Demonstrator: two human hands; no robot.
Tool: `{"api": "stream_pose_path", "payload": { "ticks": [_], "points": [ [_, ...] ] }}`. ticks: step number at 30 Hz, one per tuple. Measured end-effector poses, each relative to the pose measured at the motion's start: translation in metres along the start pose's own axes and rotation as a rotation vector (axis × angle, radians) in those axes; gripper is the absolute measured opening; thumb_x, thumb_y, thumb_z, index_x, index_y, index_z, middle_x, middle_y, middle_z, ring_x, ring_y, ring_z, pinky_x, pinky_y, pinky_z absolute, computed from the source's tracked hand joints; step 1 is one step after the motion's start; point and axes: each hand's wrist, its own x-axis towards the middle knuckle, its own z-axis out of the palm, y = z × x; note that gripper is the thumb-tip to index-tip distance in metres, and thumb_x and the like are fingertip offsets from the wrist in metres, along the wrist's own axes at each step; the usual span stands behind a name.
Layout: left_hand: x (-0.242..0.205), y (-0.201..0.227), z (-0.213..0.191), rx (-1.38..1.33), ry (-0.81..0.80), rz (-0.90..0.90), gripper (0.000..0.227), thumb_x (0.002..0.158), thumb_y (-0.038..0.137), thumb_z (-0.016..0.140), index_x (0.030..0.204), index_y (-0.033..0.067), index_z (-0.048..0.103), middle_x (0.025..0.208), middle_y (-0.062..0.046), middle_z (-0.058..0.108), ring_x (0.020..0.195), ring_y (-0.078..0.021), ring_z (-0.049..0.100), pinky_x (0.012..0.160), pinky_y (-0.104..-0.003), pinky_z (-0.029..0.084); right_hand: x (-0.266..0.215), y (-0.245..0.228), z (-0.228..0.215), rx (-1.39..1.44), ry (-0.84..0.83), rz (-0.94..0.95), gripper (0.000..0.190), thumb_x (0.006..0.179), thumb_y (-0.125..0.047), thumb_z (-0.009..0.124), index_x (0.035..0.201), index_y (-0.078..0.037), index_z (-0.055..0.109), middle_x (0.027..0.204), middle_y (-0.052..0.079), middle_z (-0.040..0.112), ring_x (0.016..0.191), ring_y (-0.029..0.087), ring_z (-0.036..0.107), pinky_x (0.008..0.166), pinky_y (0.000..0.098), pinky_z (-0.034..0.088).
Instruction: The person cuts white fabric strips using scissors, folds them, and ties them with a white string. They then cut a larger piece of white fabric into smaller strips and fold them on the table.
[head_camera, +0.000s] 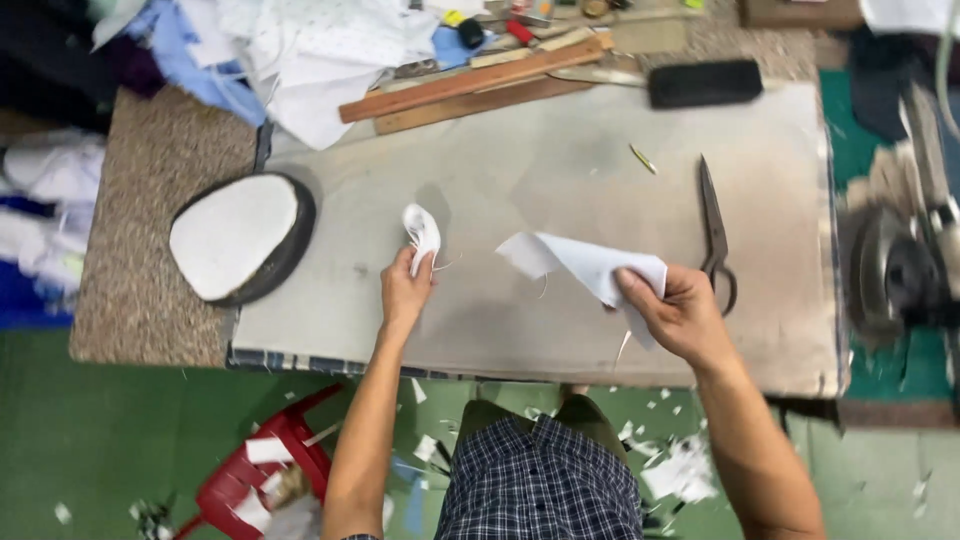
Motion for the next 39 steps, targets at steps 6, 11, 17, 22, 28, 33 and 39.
{"api": "stream_pose_path", "payload": {
  "ticks": [6, 11, 17, 22, 28, 33, 39],
  "points": [
    [-0.033, -0.04, 0.015, -0.018, 0.088, -0.305, 0.018, 0.095, 0.02, 0.07, 0.101, 0.0033, 0.069, 0.08, -0.019, 0.074, 0.052, -0.0252, 0.072, 0.044, -0.034, 0.064, 0.051, 0.007, -0.016, 0.157, -0.032, 0.148, 0.021, 0.104, -0.018, 0.064, 0.094, 0.002, 0.065, 0.062, 0.019, 0.069, 0.042, 0.024, 0.065, 0.041, 0.0354, 0.054],
    [-0.044, -0.012, 0.023, -0.313, 0.049, -0.476, 0.037, 0.098, 0.035, 0.07, 0.11, 0.0005, 0.065, 0.09, -0.018, 0.072, 0.059, -0.0236, 0.071, 0.053, -0.035, 0.066, 0.077, 0.043, -0.011, 0.195, -0.015, 0.166, 0.024, 0.106, -0.018, 0.061, 0.095, 0.003, 0.061, 0.06, 0.016, 0.063, 0.039, 0.017, 0.056, 0.04, 0.0276, 0.044],
    [-0.051, 0.024, 0.017, -0.362, 0.024, -0.587, 0.05, 0.102, 0.042, 0.061, 0.114, -0.0068, 0.064, 0.095, -0.024, 0.072, 0.064, -0.0269, 0.072, 0.06, -0.04, 0.066, 0.105, 0.045, 0.021, 0.261, -0.004, 0.21, 0.028, 0.106, -0.023, 0.063, 0.096, 0.003, 0.062, 0.059, 0.015, 0.064, 0.037, 0.015, 0.056, 0.036, 0.0255, 0.044],
    [-0.029, -0.023, 0.001, -0.048, -0.023, -0.448, 0.033, 0.092, 0.021, 0.075, 0.113, -0.0024, 0.067, 0.091, -0.018, 0.074, 0.07, -0.0256, 0.072, 0.063, -0.041, 0.063, 0.15, -0.005, 0.064, 0.329, -0.019, 0.165, 0.029, 0.105, -0.027, 0.063, 0.097, 0.001, 0.064, 0.062, 0.014, 0.066, 0.044, 0.017, 0.064, 0.039, 0.0256, 0.05],
    [-0.034, -0.035, -0.028, 1.018, 0.075, 0.02, 0.02, 0.098, 0.013, 0.058, 0.115, 0.0064, 0.066, 0.094, -0.015, 0.071, 0.083, -0.0331, 0.074, 0.074, -0.047, 0.06, 0.166, -0.059, 0.101, 0.558, -0.026, 0.098, 0.029, 0.102, -0.029, 0.066, 0.1, 0.0, 0.061, 0.067, 0.017, 0.068, 0.048, 0.022, 0.069, 0.042, 0.0303, 0.057],
    [-0.043, -0.056, -0.027, 1.438, 0.252, 0.37, 0.013, 0.093, 0.012, 0.064, 0.105, 0.013, 0.069, 0.083, -0.002, 0.064, 0.071, -0.0179, 0.07, 0.058, -0.031, 0.058, 0.145, -0.002, 0.117, 0.62, 0.019, 0.227, 0.035, 0.099, -0.034, 0.069, 0.095, -0.001, 0.059, 0.062, 0.017, 0.067, 0.044, 0.022, 0.067, 0.038, 0.031, 0.056],
    [-0.05, -0.051, -0.022, 1.53, 0.246, 0.353, 0.013, 0.094, 0.015, 0.062, 0.105, 0.0145, 0.069, 0.085, 0.0, 0.062, 0.073, -0.0162, 0.068, 0.057, -0.028, 0.055, 0.123, 0.147, 0.132, 0.351, -0.043, 0.65, 0.041, 0.098, -0.029, 0.071, 0.124, 0.003, 0.065, 0.087, 0.016, 0.071, 0.071, 0.025, 0.072, 0.062, 0.0405, 0.059]
  ]
}}
